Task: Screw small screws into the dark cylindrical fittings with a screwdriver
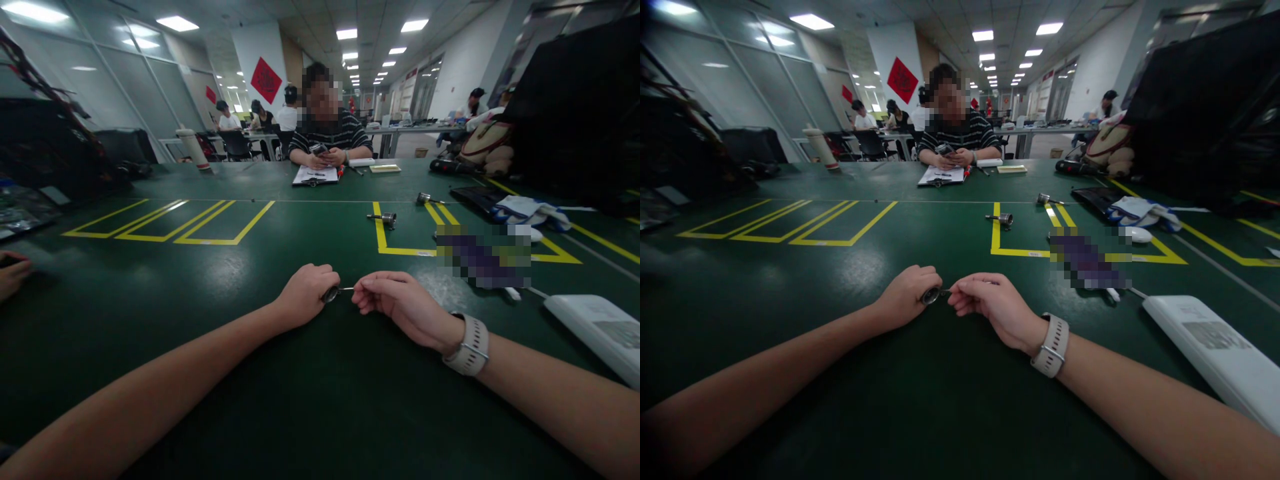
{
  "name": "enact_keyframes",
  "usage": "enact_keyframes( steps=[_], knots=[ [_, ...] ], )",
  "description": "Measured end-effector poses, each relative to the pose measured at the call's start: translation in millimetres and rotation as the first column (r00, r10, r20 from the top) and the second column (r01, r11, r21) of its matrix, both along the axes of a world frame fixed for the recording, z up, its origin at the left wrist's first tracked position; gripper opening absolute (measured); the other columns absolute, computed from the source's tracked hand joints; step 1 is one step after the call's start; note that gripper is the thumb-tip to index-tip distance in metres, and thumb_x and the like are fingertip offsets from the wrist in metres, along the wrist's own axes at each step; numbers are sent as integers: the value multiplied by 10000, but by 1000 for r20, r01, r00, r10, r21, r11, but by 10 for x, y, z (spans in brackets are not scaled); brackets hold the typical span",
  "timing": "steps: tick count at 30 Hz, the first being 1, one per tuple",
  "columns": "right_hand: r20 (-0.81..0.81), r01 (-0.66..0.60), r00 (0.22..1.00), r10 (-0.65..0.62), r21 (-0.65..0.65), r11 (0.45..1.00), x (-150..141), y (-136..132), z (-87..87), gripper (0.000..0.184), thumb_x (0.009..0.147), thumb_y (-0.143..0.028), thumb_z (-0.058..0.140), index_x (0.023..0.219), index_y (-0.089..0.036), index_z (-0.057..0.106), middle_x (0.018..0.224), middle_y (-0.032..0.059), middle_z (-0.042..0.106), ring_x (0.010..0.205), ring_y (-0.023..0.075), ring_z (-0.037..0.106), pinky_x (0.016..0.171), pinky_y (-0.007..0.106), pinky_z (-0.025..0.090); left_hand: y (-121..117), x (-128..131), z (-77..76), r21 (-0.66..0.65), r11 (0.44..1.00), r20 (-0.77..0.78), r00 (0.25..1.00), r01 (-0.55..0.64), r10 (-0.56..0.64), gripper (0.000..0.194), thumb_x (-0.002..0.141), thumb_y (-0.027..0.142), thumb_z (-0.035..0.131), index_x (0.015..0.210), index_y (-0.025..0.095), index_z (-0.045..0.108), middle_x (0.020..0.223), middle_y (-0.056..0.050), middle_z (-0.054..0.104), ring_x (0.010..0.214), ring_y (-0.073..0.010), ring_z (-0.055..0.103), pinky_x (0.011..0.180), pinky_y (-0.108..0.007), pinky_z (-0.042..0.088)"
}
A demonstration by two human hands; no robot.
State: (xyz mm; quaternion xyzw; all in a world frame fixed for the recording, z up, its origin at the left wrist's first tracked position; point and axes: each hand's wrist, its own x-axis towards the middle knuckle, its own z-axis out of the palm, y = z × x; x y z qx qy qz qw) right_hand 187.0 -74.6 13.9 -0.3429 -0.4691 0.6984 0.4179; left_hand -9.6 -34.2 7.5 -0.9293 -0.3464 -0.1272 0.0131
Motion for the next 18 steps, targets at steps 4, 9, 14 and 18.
enact_keyframes(
  steps=[4,9,14,18],
  knots=[
    [-75,-5,997,0,-72,997,10,7,-17,150,802,-224,561,786,-126,674,769,53,647,713,133,591,694,295,456,39,-26,-42,-52,999,82,997,2,2,123,733,51,435,717,154,499,685,-4,505,639,-134,464,600,-262,327],
    [-62,7,998,-10,-42,999,9,-13,-4,139,800,-217,565,771,-128,669,761,49,643,707,131,584,676,285,449,66,-40,-58,-122,992,207,977,-20,45,106,717,61,459,697,161,488,674,8,498,626,-123,461,591,-247,342],
    [52,49,997,-56,120,991,4,-68,2,142,811,-249,561,800,-151,663,795,42,642,741,141,584,704,305,457,104,-48,-86,-163,985,277,955,-61,105,81,712,86,487,697,165,485,672,15,505,621,-117,473,572,-232,350],
    [292,-14,953,-83,313,950,-23,-141,63,172,838,-277,533,874,-174,665,860,41,641,800,159,587,745,334,466,110,-43,-89,-141,987,242,964,-80,113,53,718,115,508,717,168,499,688,15,529,639,-123,490,592,-243,361]
  ],
)
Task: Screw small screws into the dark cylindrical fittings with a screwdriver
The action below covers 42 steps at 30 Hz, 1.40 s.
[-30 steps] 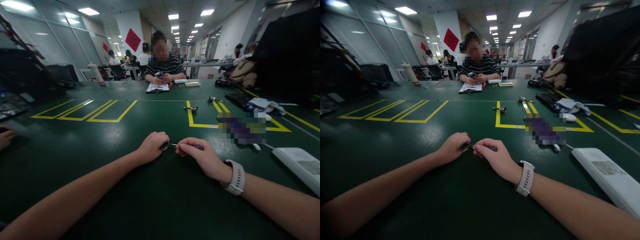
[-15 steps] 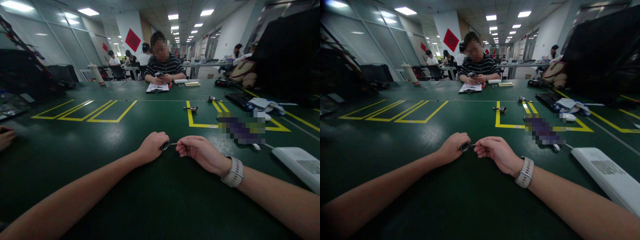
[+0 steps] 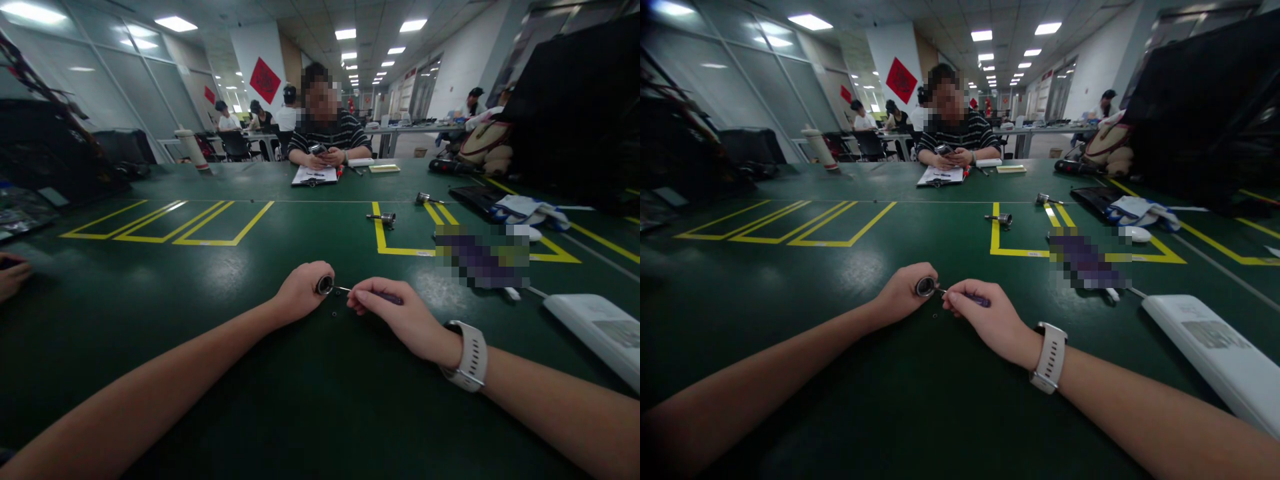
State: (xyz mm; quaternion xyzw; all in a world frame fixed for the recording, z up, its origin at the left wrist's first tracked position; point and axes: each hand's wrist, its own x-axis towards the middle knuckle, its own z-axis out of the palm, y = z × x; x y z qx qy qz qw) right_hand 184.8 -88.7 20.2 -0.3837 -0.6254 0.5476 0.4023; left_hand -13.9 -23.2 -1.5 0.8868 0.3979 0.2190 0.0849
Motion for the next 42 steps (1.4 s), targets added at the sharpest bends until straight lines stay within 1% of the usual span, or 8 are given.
enact_keyframes(
  steps=[3,10,17,22,28,34,38,42],
  knots=[
    [97,-48,994,44,35,998,-25,-33,39,183,852,-280,516,907,-185,663,877,40,639,809,160,588,745,337,471,-14,7,14,32,999,-26,1000,-1,2,39,735,134,509,717,168,502,676,20,531,627,-122,488,615,-258,365],
    [-66,-101,993,97,-68,993,-30,-17,-7,185,848,-286,532,938,-183,657,931,49,643,845,160,591,762,327,485,-40,0,29,-6,1000,35,999,8,-8,51,738,133,513,712,169,489,675,21,513,618,-114,485,567,-233,363],
    [150,16,987,-54,246,969,-8,-68,39,170,872,-256,489,871,-198,649,855,30,631,824,164,582,757,325,449,-51,13,42,-2,999,7,999,38,-38,86,712,80,482,710,165,473,668,18,482,607,-113,460,543,-224,339],
    [310,-62,949,-64,381,923,-46,-90,86,155,853,-193,491,891,-196,641,858,46,636,813,177,574,755,341,441,-50,19,37,53,995,-96,992,88,-82,59,729,102,483,709,157,487,675,3,489,623,-127,462,577,-244,349],
    [84,-18,996,13,61,998,9,10,69,153,822,-225,528,765,-173,661,759,33,639,733,158,577,701,314,438,-72,12,48,84,987,-185,975,136,-119,92,741,79,454,732,155,504,687,-7,506,631,-133,468,583,-256,342],
    [-340,-120,940,19,-277,953,19,111,-75,142,797,-240,555,772,-151,663,787,44,642,735,141,578,714,305,440,-69,3,55,33,988,-93,985,148,-145,104,752,76,446,722,155,505,680,-2,510,612,-116,463,588,-242,361],
    [-308,-59,951,-13,-224,973,5,76,-61,133,800,-242,559,769,-155,654,784,39,639,734,143,577,712,306,444,-61,3,58,15,992,-66,990,123,-121,81,751,90,465,720,157,500,689,1,514,617,-114,471,577,-235,359],
    [-12,18,1000,-17,56,998,0,-14,31,154,838,-252,518,804,-177,648,822,40,637,782,166,583,729,331,449,-63,9,51,37,994,-123,988,104,-99,83,739,79,471,737,155,505,702,-4,517,630,-124,477,583,-244,354]
  ],
)
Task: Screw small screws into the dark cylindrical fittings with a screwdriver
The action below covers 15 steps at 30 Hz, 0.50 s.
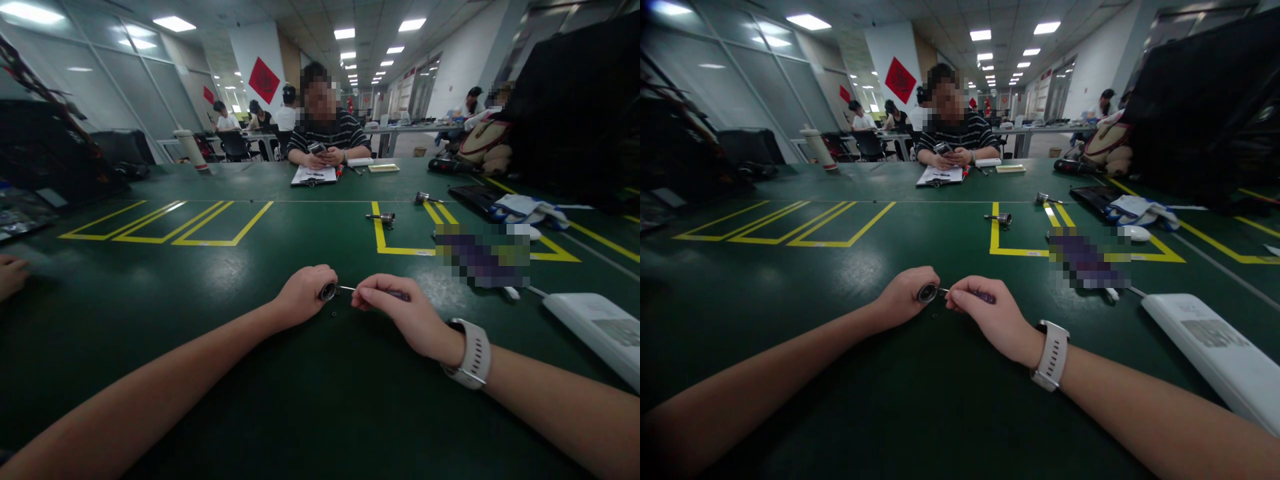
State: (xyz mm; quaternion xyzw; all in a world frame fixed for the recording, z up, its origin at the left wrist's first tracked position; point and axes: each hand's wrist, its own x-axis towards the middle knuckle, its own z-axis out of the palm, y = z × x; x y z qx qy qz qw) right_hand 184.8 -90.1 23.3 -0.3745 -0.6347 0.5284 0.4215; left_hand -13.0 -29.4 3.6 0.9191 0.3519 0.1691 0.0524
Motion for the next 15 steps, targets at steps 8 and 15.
enact_keyframes(
  steps=[8,15],
  knots=[
    [261,-20,965,-29,182,983,-31,-24,102,140,818,-204,523,751,-193,645,752,24,623,738,166,563,696,326,428,-35,37,17,93,995,-147,989,25,-11,110,743,79,443,749,156,521,730,-28,541,678,-155,495,598,-270,340],
    [-272,-99,962,13,-302,948,36,156,-73,138,791,-235,561,761,-151,666,774,38,642,723,139,578,708,312,443,-10,6,10,39,999,-70,998,11,-8,128,734,51,437,737,156,510,703,-10,520,638,-134,475,595,-258,344]
  ],
)
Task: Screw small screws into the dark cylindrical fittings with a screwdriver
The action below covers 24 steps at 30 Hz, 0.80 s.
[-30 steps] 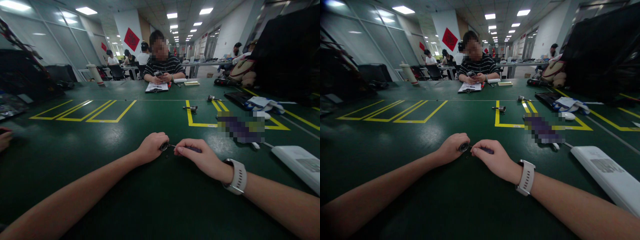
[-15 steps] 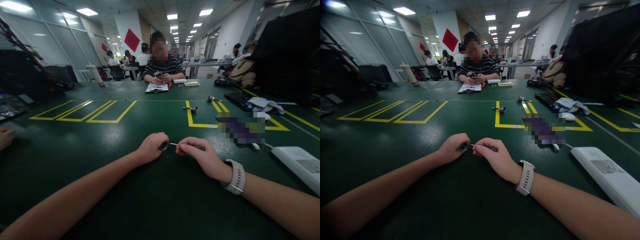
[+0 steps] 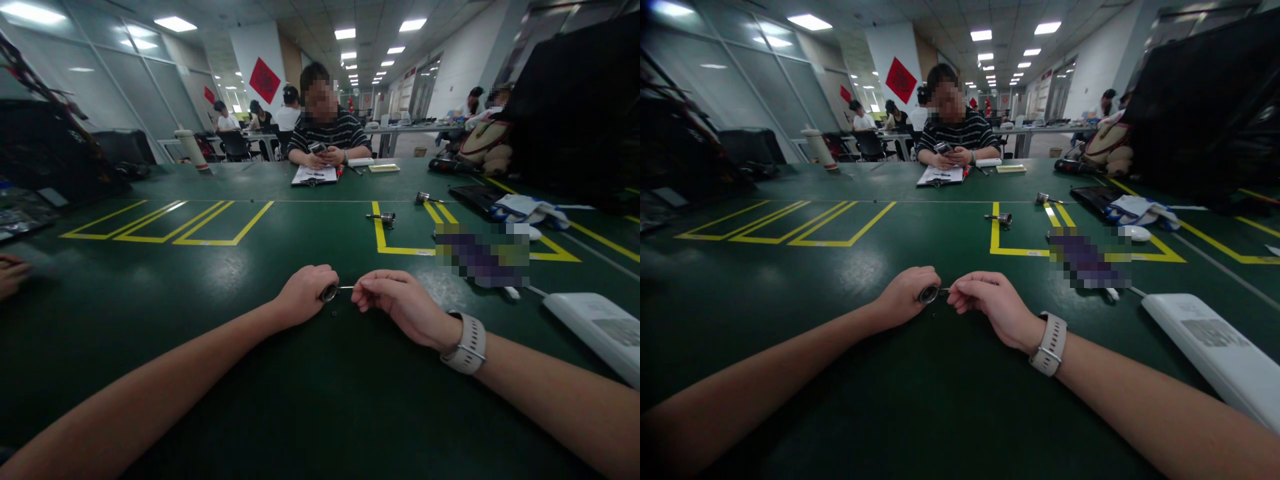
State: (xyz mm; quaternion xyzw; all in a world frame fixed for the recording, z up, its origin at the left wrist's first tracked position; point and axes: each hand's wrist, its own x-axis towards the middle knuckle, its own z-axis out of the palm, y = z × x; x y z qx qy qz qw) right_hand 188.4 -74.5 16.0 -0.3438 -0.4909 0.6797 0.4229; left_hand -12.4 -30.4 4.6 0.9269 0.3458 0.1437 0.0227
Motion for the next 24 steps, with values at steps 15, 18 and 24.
enact_keyframes(
  steps=[15,18,24],
  knots=[
    [446,-90,888,-110,404,910,-32,-137,174,152,827,-219,528,762,-173,657,755,22,629,729,155,571,690,316,431,-10,23,13,12,1000,-24,1000,-5,5,90,751,86,451,744,154,510,719,-16,526,658,-144,490,598,-262,346],
    [230,-45,973,-7,222,974,0,-47,80,157,821,-240,540,767,-154,660,764,35,643,716,148,580,682,308,446,-11,21,18,17,1000,-22,1000,-1,2,108,751,77,438,736,156,510,701,-11,516,642,-141,477,588,-260,337],
    [-96,-40,995,36,-48,998,20,32,-59,157,815,-229,544,787,-128,662,792,48,639,731,133,581,696,292,451,7,5,3,-52,999,76,997,0,4,111,727,55,454,720,157,497,687,1,502,628,-125,468,597,-247,352]
  ],
)
